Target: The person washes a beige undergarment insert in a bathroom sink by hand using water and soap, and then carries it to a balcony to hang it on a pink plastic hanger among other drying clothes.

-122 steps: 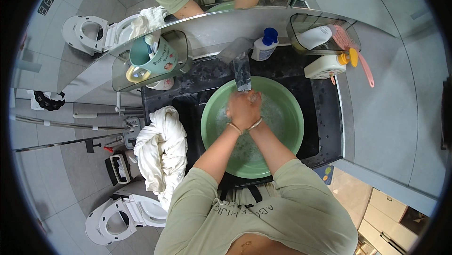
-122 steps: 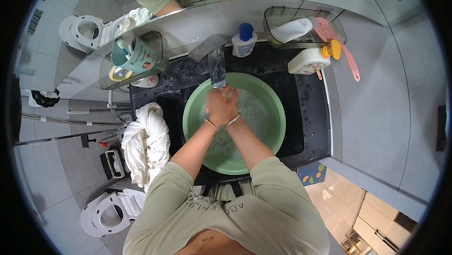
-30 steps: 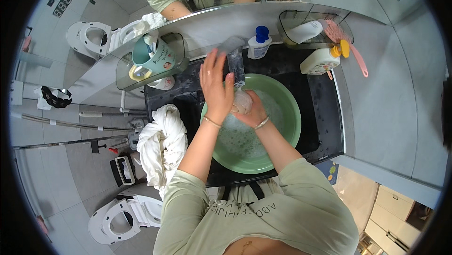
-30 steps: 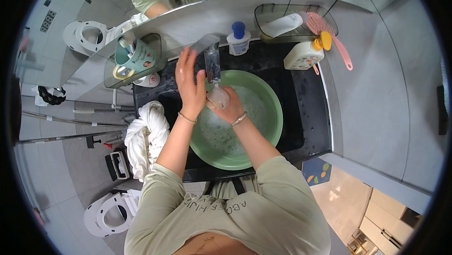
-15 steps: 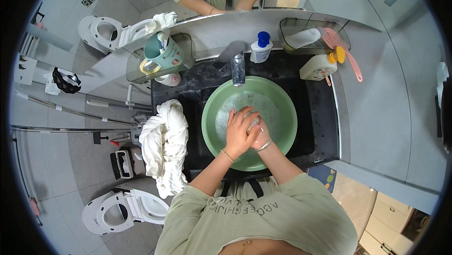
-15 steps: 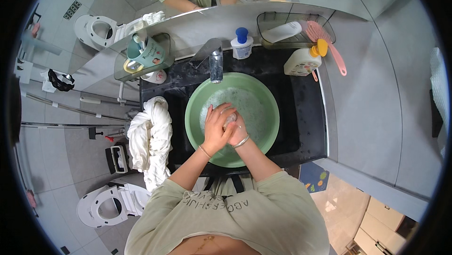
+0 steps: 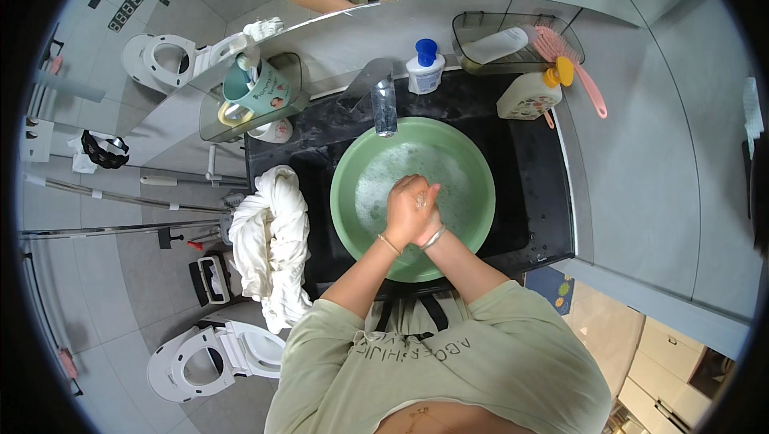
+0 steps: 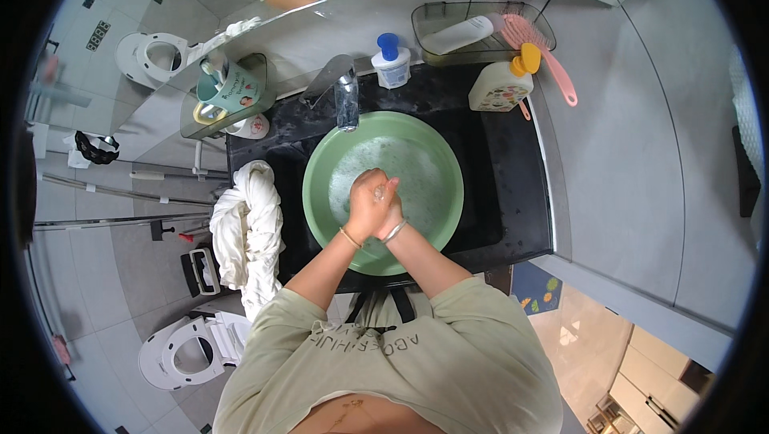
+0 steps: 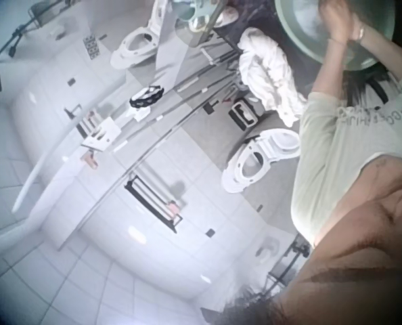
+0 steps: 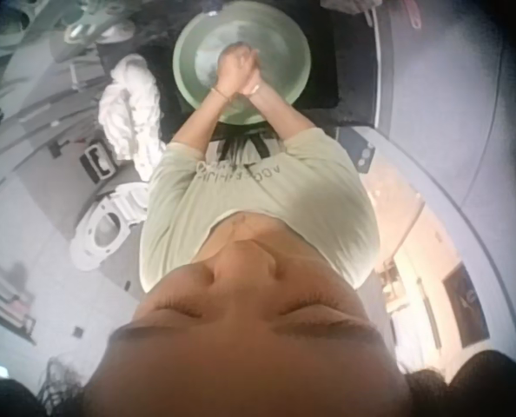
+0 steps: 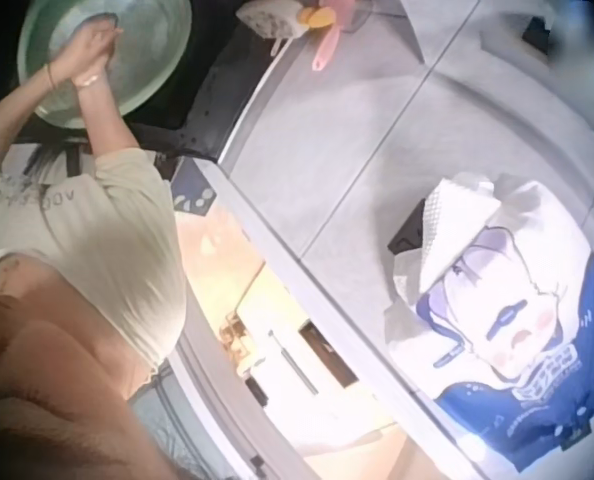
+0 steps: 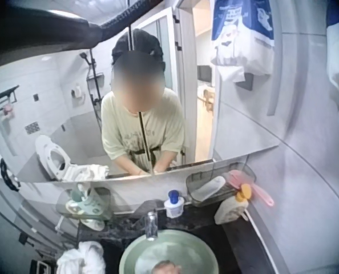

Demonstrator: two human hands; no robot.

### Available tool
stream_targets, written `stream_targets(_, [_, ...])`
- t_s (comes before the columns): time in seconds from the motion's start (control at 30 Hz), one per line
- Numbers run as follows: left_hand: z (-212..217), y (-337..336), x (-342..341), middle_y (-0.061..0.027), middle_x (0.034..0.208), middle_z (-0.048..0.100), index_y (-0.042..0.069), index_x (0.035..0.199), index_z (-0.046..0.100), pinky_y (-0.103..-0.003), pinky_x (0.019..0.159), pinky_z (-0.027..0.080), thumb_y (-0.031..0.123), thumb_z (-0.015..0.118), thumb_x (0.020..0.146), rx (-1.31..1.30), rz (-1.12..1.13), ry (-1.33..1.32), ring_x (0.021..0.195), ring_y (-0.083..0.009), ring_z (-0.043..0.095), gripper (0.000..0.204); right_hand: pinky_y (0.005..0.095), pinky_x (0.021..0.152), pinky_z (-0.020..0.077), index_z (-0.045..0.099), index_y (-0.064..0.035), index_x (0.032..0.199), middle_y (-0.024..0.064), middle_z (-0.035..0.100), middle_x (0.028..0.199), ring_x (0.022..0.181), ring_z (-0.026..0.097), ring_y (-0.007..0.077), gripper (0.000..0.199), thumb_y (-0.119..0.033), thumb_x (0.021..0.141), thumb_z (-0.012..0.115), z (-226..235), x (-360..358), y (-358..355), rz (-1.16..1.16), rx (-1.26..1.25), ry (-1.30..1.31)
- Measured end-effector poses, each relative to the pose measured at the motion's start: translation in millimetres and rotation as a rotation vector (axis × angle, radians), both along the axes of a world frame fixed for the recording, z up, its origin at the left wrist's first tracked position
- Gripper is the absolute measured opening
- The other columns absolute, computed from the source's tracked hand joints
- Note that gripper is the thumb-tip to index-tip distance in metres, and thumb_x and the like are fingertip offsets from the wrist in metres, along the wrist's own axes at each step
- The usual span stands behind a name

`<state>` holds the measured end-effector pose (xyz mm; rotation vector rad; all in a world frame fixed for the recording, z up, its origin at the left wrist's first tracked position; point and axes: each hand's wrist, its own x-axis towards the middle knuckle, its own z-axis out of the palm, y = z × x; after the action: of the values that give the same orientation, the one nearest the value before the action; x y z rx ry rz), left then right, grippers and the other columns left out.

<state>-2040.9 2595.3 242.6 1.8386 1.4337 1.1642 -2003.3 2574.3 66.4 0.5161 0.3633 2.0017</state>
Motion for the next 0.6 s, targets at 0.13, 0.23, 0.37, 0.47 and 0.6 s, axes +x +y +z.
stream_targets(0.13, [-14.7,-3.1,5.7,-0.0165,0.061,0.048,-0.001,0.061,0.045,-0.04,0.054,0.037,0.014,0.06,0.076,-0.153,0.007,-0.134,0.058,-0.0346,0.046,0.026,0.0391,0.09,0.0384,0.049,-0.0099,0.11,0.0076,0.053,0.102,0.098,0.051,0.0195,0.04,-0.043,0.086,0.047,33.4,7.9,-5.7,0.021,-0.024,-0.202])
stream_targets(0.23, [-8.8,-5.5,9.3,-0.016,0.059,0.047,-0.001,0.06,0.044,-0.04,0.052,0.036,0.016,0.058,0.078,-0.217,0.009,-0.125,0.057,-0.0345,0.046,0.029,0.0383,0.089,0.0391,0.049,-0.0097,0.11,0.0058,0.053,0.106,0.099,0.051,0.0188,0.04,-0.042,0.088,0.044,38.4,8.9,-8.2,0.014,-0.06,-0.32])
stream_targets(0.37, [-11.0,-10.3,5.0,-0.0149,0.06,0.048,-0.001,0.066,0.047,-0.038,0.053,0.037,0.023,0.053,0.084,-0.379,0.01,-0.104,0.057,-0.0301,0.047,0.031,0.0373,0.087,0.0399,0.049,-0.0095,0.111,0.0035,0.053,0.11,0.1,0.05,0.018,0.039,-0.04,0.089,0.04,43.9,12.5,-14.4,0.022,-0.2,-0.704])
stream_targets(0.47, [-24.4,-15.1,-5.3,-0.0152,0.08,0.053,0.002,0.087,0.052,-0.036,0.067,0.041,0.029,0.047,0.088,-0.361,-0.03,-0.07,0.073,-0.028,0.049,0.028,0.0337,0.082,0.0444,0.049,-0.0128,0.109,0.0021,0.053,0.105,0.095,0.053,0.0166,0.037,-0.043,0.091,0.036,112.3,43.3,-5.6,0.27,-0.287,-1.052])
stream_targets(0.6, [-6.6,-24.3,-4.6,-0.0192,0.121,0.043,0.006,0.122,0.043,-0.04,0.096,0.031,0.035,0.042,0.089,-0.154,-0.1,0.044,0.113,-0.0352,0.041,0.044,0.0311,0.073,0.0481,0.049,-0.0115,0.11,0.0018,0.055,0.097,0.088,0.055,0.0143,0.032,-0.034,0.088,0.049,144.1,70.8,-1.1,0.271,-0.158,-1.107])
